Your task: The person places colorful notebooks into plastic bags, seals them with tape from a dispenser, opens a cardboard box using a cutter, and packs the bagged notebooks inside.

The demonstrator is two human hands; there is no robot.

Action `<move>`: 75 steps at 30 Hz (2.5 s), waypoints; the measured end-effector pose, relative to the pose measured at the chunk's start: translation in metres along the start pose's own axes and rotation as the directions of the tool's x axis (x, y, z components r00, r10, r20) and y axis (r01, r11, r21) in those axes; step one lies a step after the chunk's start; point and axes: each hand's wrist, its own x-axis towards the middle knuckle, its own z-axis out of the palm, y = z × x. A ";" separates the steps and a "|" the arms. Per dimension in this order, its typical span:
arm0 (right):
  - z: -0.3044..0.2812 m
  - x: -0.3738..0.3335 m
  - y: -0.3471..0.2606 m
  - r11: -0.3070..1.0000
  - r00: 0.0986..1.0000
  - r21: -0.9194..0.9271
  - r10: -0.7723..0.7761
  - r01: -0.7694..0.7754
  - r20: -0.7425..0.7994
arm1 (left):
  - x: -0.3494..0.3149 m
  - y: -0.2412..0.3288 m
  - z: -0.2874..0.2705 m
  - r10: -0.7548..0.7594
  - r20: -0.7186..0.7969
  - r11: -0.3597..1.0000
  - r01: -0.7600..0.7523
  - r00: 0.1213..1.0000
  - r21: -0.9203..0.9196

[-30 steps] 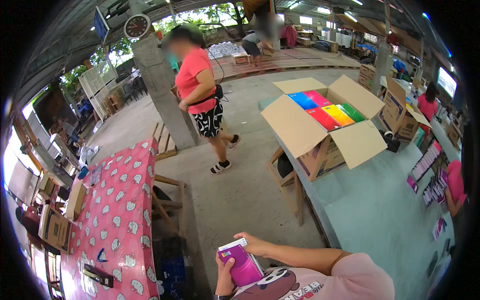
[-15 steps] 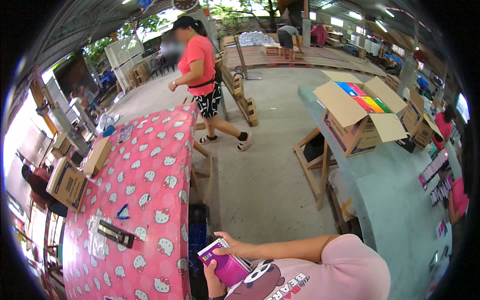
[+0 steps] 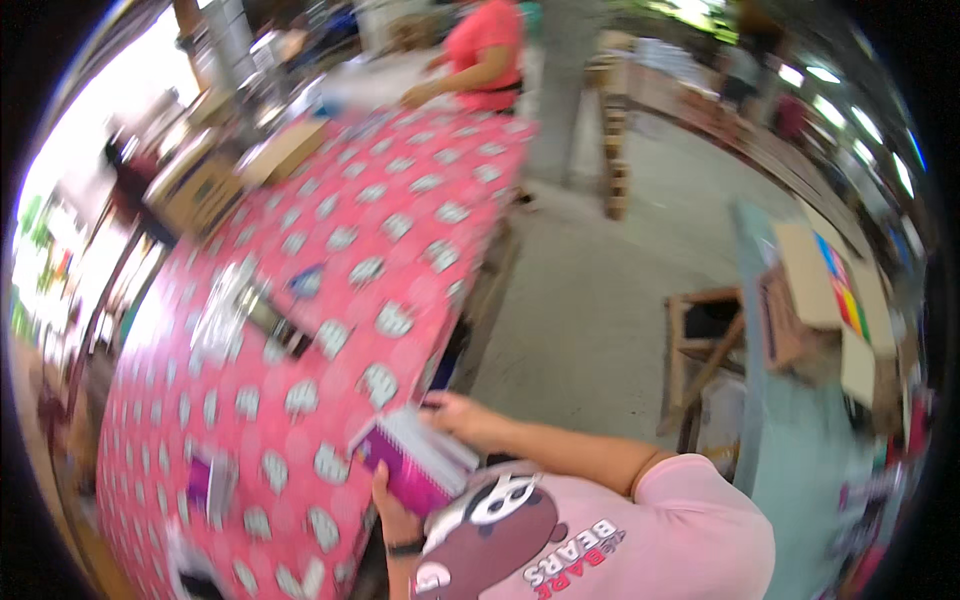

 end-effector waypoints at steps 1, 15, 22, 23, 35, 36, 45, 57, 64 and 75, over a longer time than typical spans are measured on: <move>-0.006 0.003 -0.003 0.997 0.999 -0.071 0.041 -0.039 0.028 | 0.009 -0.002 -0.007 0.035 0.006 0.998 -0.035 0.999 -0.053; 0.009 0.074 -0.035 0.958 0.941 -0.287 0.105 -0.009 0.322 | 0.036 0.001 -0.014 0.356 -0.064 0.860 -0.354 0.932 -0.367; 0.045 0.091 -0.013 0.886 0.789 -0.436 0.379 -0.159 0.483 | 0.011 0.041 -0.060 0.265 -0.148 0.937 -0.290 0.953 -0.193; 0.052 0.095 -0.011 0.871 0.790 -0.480 0.367 -0.105 0.491 | 0.002 0.064 -0.057 0.314 -0.160 0.941 -0.329 0.936 -0.076; 0.090 0.140 0.047 0.807 0.822 -0.585 0.273 0.087 0.499 | -0.046 0.353 -0.140 0.103 -0.176 0.298 0.139 0.979 0.945; 0.097 0.136 0.052 0.812 0.829 -0.581 0.288 0.054 0.480 | -0.039 0.349 -0.166 0.047 -0.095 0.310 0.076 0.994 0.948; 0.125 0.131 0.075 0.730 0.883 -0.661 0.184 0.172 0.432 | -0.009 0.356 -0.209 0.034 -0.055 -0.165 0.060 0.998 0.985; 0.158 0.125 0.074 0.795 0.900 -0.603 0.216 0.063 0.378 | -0.019 0.352 -0.225 0.091 0.172 -0.264 -0.143 0.981 0.954; 0.258 0.159 0.087 0.779 0.823 -0.535 0.043 0.328 0.566 | -0.027 0.335 -0.216 -0.200 0.133 0.360 -0.053 0.971 0.931; 0.301 0.251 0.137 0.934 0.798 -0.162 0.355 -0.317 0.487 | -0.063 0.362 -0.227 0.722 0.040 0.182 -0.245 0.691 0.952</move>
